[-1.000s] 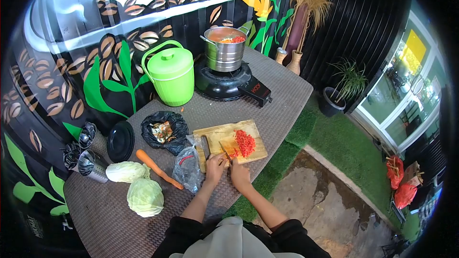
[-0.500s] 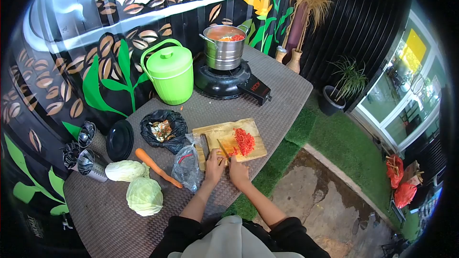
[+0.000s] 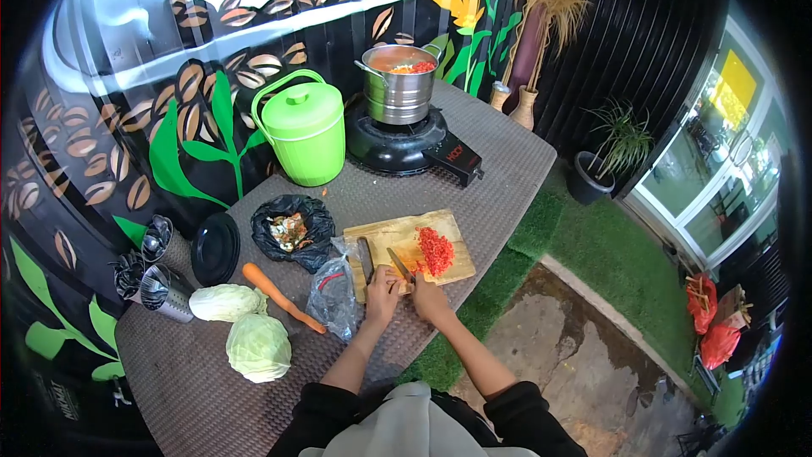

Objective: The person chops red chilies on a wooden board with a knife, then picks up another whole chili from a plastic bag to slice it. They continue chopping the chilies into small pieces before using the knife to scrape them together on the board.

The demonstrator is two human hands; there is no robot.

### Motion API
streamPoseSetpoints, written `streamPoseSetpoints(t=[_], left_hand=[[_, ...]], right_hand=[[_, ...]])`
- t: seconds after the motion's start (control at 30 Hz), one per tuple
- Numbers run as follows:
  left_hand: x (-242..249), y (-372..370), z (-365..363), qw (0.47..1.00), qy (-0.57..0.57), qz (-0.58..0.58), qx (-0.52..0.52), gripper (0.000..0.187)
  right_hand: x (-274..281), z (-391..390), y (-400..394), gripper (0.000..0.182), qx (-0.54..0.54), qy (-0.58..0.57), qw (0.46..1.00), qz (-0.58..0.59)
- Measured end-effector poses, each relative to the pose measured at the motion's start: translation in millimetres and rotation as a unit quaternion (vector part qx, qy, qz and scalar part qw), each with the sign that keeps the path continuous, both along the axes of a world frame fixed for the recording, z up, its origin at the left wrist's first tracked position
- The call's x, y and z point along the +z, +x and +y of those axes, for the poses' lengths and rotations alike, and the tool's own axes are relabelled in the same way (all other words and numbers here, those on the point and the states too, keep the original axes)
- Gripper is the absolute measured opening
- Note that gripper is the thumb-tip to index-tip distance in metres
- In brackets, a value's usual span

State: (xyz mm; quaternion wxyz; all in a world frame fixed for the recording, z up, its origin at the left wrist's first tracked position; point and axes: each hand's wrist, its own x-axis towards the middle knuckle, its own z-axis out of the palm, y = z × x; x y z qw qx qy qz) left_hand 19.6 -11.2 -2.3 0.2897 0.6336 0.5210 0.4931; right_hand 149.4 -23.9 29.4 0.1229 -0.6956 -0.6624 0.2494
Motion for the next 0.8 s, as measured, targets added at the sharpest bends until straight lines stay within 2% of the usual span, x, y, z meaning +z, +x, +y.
streamPoseSetpoints(t=[0.03, 0.13, 0.27, 0.33, 0.4, 0.43, 0.47, 0.53, 0.63, 0.77, 0.8], left_hand=[[2, 0, -2, 1.0, -0.014, -0.016, 0.005, 0.027], [-2, 0, 1, 0.999, -0.024, -0.033, 0.002, 0.026], [-4, -2, -1, 0.998, -0.032, -0.045, -0.006, 0.026], [-4, -4, 0, 1.0, 0.005, 0.02, -0.002, 0.028], [-3, -5, -1, 0.999, 0.021, 0.03, 0.006, 0.029], [-3, -6, -2, 0.999, 0.035, 0.041, 0.011, 0.029], [-2, -6, -2, 0.999, 0.034, 0.041, 0.011, 0.029], [-3, -4, 0, 1.0, -0.009, -0.011, -0.002, 0.029], [-3, -4, 0, 0.999, -0.018, -0.029, -0.003, 0.029], [-3, -2, -2, 0.999, 0.021, -0.048, 0.003, 0.028], [0, -2, -4, 0.999, 0.03, -0.019, 0.017, 0.028]], right_hand=[[-5, -7, -5, 0.029, -0.005, 0.043, 0.999, -0.018], [-8, -18, -21, 0.028, -0.058, 0.011, 0.998, 0.007], [-2, -6, -14, 0.027, -0.025, 0.03, 0.999, 0.015], [-4, -3, -7, 0.028, -0.017, 0.026, 1.0, 0.004], [-2, -6, -11, 0.028, -0.005, 0.02, 1.0, -0.009], [-1, -13, -17, 0.029, -0.032, 0.015, 0.999, -0.003], [1, -17, -22, 0.03, -0.061, 0.011, 0.998, 0.002], [-4, -15, -25, 0.03, -0.059, 0.009, 0.998, 0.004], [-11, -5, -19, 0.029, -0.043, 0.009, 0.999, 0.01], [-3, -7, -11, 0.028, -0.018, 0.02, 1.0, 0.014], [-2, -11, -15, 0.028, -0.018, 0.02, 1.0, 0.014]])
